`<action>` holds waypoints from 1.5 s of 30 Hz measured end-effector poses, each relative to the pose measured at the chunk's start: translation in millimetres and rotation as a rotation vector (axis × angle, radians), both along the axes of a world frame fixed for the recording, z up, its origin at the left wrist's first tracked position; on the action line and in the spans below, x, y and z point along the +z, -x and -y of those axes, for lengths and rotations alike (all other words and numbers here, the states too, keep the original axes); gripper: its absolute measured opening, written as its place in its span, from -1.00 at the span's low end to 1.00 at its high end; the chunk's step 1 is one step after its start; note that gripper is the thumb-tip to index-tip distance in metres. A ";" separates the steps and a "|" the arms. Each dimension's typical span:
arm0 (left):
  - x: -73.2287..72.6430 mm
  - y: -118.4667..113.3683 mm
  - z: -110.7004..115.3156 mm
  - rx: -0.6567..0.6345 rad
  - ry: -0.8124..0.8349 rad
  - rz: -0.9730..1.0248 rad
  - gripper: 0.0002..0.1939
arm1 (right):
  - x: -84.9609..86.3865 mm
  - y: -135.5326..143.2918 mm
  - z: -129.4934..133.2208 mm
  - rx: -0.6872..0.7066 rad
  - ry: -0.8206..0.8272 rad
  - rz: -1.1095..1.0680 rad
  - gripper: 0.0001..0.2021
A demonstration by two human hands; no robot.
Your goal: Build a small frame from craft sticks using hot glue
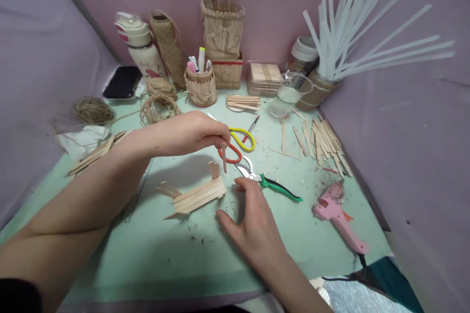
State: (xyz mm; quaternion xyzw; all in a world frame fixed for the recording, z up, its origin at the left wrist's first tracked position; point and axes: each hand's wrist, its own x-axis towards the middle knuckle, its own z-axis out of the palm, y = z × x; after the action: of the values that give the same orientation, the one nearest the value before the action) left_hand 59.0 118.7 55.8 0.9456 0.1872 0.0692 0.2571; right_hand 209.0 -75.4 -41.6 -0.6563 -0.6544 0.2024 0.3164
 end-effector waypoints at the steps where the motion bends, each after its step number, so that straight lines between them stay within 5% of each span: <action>1: -2.8 0.5 -0.7 0.005 0.000 0.000 -0.80 | -0.6 3.8 2.2 -0.034 -0.025 -0.027 -0.49; 5: -6.6 4.6 -1.7 0.015 -0.022 -0.003 -0.79 | 0.0 24.0 13.3 -0.161 -0.318 -0.124 -0.60; 8: -5.1 6.6 -0.4 -0.010 -0.026 0.012 -0.78 | -0.4 38.4 24.2 -0.086 -0.429 -0.228 -0.62; 13: -4.0 8.7 2.4 -0.003 -0.067 0.062 -0.77 | -5.8 38.8 29.4 -0.001 -0.355 -0.312 -0.70; 19: -6.8 1.1 3.9 -0.057 -0.082 0.073 -0.78 | -1.0 27.2 25.4 0.033 -0.329 -0.162 -0.76; 26: -10.2 -2.3 0.2 -0.055 -0.066 0.027 -0.80 | -1.9 56.3 37.0 0.067 -0.298 -0.196 -0.80; 33: -9.6 -0.6 4.2 -0.030 -0.060 0.008 -0.79 | -10.7 88.1 14.9 0.011 -0.013 -0.156 -0.52; 39: -8.5 -1.7 8.4 -0.046 -0.083 -0.011 -0.77 | -11.1 92.2 -0.9 -0.007 -0.113 0.018 -0.87; 45: -11.4 -0.9 8.5 -0.071 -0.111 0.004 -0.78 | -9.1 77.5 7.3 0.055 -0.171 0.045 -0.86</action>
State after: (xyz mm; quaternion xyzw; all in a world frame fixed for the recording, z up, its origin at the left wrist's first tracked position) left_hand 59.9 110.2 44.4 0.9642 0.1490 0.0723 0.2069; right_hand 131.6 -82.7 -50.7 -0.6131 -0.6939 0.1398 0.3509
